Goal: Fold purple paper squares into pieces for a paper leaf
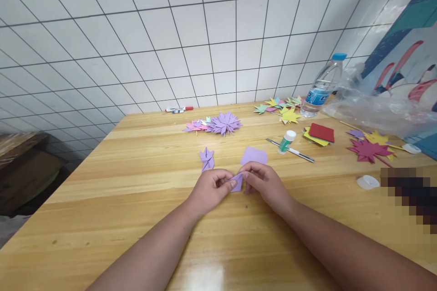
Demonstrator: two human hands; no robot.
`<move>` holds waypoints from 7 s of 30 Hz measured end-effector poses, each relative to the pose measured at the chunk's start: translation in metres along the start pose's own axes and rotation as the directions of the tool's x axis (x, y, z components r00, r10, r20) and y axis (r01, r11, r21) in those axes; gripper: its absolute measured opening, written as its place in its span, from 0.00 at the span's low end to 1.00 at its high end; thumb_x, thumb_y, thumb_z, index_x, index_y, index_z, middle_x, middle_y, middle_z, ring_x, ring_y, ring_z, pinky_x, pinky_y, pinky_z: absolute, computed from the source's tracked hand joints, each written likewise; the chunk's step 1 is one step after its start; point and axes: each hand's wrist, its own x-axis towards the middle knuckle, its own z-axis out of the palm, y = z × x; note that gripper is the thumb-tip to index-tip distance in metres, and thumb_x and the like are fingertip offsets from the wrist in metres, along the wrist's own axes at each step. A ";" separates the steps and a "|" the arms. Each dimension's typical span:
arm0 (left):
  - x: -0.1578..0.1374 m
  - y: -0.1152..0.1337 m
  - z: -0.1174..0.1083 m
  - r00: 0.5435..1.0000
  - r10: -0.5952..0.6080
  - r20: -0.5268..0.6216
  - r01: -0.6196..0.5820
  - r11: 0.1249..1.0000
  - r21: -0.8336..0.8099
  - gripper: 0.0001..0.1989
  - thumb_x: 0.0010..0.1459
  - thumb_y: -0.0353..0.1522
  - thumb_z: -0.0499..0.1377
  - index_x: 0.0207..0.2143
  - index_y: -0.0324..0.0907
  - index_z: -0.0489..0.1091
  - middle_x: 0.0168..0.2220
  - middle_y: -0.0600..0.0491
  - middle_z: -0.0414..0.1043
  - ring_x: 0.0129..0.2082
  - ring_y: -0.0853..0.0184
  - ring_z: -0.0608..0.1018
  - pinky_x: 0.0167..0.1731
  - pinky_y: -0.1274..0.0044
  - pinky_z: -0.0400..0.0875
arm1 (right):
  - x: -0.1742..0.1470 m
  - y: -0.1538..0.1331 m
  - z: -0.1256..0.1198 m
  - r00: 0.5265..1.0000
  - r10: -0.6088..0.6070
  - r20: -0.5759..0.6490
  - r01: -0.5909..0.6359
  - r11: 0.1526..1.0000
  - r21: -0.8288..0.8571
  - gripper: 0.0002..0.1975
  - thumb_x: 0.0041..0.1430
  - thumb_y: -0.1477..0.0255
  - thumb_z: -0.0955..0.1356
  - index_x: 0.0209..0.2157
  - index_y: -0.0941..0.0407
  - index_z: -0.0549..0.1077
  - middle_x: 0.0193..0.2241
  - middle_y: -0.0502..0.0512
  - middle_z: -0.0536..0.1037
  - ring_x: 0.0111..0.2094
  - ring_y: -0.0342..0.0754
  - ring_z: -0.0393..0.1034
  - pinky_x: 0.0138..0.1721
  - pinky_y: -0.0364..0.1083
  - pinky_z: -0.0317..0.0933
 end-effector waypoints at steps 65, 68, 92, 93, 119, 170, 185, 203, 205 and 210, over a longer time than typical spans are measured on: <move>0.002 0.004 -0.001 0.998 -0.048 0.036 0.049 0.999 -0.019 0.15 0.52 0.39 0.57 0.23 0.35 0.72 0.19 0.54 0.66 0.21 0.72 0.64 0.24 0.80 0.58 | 0.004 0.006 0.006 0.997 -0.054 -0.056 0.046 0.989 -0.141 0.08 0.48 0.69 0.66 0.20 0.56 0.64 0.18 0.45 0.66 0.20 0.40 0.59 0.23 0.40 0.54; 0.002 0.004 -0.002 0.998 -0.049 0.047 0.050 0.999 -0.016 0.15 0.51 0.39 0.57 0.24 0.36 0.73 0.20 0.54 0.67 0.21 0.72 0.65 0.23 0.80 0.58 | 0.004 0.005 0.005 0.997 -0.062 -0.043 0.057 0.992 -0.110 0.10 0.47 0.70 0.66 0.18 0.56 0.62 0.16 0.44 0.63 0.20 0.39 0.57 0.22 0.39 0.52; 0.001 0.002 -0.003 0.995 -0.014 0.102 0.010 0.999 0.035 0.13 0.52 0.36 0.57 0.21 0.36 0.71 0.17 0.56 0.63 0.19 0.74 0.63 0.20 0.82 0.56 | 0.002 -0.003 0.002 0.997 0.023 -0.077 -0.026 0.999 -0.036 0.11 0.50 0.66 0.66 0.20 0.56 0.66 0.15 0.46 0.67 0.19 0.41 0.61 0.24 0.41 0.57; 0.001 0.002 -0.003 0.996 -0.005 0.093 0.004 1.000 0.016 0.12 0.52 0.36 0.57 0.23 0.36 0.71 0.19 0.55 0.66 0.20 0.73 0.65 0.21 0.82 0.57 | 0.003 -0.002 0.001 0.996 0.020 -0.086 -0.023 0.999 -0.040 0.11 0.50 0.66 0.66 0.20 0.56 0.65 0.15 0.46 0.68 0.19 0.41 0.62 0.24 0.41 0.57; 0.000 0.005 -0.002 0.971 0.113 -0.210 -0.079 0.983 0.163 0.08 0.51 0.34 0.58 0.27 0.40 0.75 0.25 0.51 0.75 0.25 0.68 0.73 0.26 0.80 0.65 | 0.005 0.010 0.002 0.995 -0.097 -0.022 0.089 0.970 -0.225 0.09 0.46 0.78 0.60 0.28 0.55 0.71 0.24 0.47 0.73 0.28 0.42 0.67 0.30 0.40 0.59; 0.004 0.003 0.002 0.997 -0.072 -0.025 0.059 0.934 -0.351 0.17 0.47 0.35 0.64 0.39 0.37 0.69 0.36 0.48 0.77 0.37 0.63 0.77 0.40 0.74 0.70 | 0.001 0.006 -0.001 0.887 -0.456 -0.076 0.339 0.752 -0.565 0.15 0.51 0.75 0.68 0.43 0.52 0.69 0.33 0.51 0.75 0.33 0.46 0.68 0.36 0.46 0.63; 0.003 0.007 0.002 0.996 -0.083 -0.038 0.066 0.941 -0.332 0.15 0.47 0.34 0.64 0.37 0.37 0.69 0.29 0.52 0.76 0.30 0.67 0.77 0.34 0.77 0.70 | 0.007 0.009 0.001 0.981 -0.108 -0.160 0.096 0.992 -0.078 0.14 0.44 0.69 0.71 0.35 0.57 0.70 0.30 0.53 0.75 0.31 0.45 0.69 0.30 0.43 0.64; 0.004 0.006 0.004 0.996 -0.084 -0.034 0.066 0.931 -0.359 0.14 0.47 0.34 0.64 0.37 0.39 0.67 0.29 0.53 0.76 0.29 0.69 0.76 0.33 0.78 0.69 | 0.007 0.010 0.004 0.958 -0.238 -0.159 0.198 0.953 -0.230 0.06 0.47 0.73 0.70 0.30 0.55 0.77 0.26 0.51 0.76 0.26 0.42 0.66 0.27 0.41 0.62; 0.004 0.006 0.004 0.995 -0.090 -0.032 0.072 0.932 -0.356 0.14 0.47 0.34 0.64 0.36 0.39 0.67 0.29 0.54 0.76 0.29 0.69 0.76 0.33 0.79 0.68 | 0.008 0.010 0.004 0.945 -0.291 -0.148 0.254 0.940 -0.230 0.06 0.47 0.74 0.69 0.30 0.54 0.77 0.27 0.52 0.76 0.27 0.43 0.67 0.29 0.42 0.63; 0.004 0.005 0.003 0.996 -0.087 -0.026 0.073 0.937 -0.341 0.14 0.47 0.34 0.64 0.36 0.39 0.67 0.27 0.54 0.75 0.28 0.69 0.76 0.31 0.79 0.67 | 0.007 0.009 0.004 0.930 -0.338 -0.146 0.294 0.920 -0.260 0.06 0.48 0.75 0.69 0.30 0.53 0.78 0.29 0.52 0.76 0.29 0.43 0.68 0.30 0.42 0.64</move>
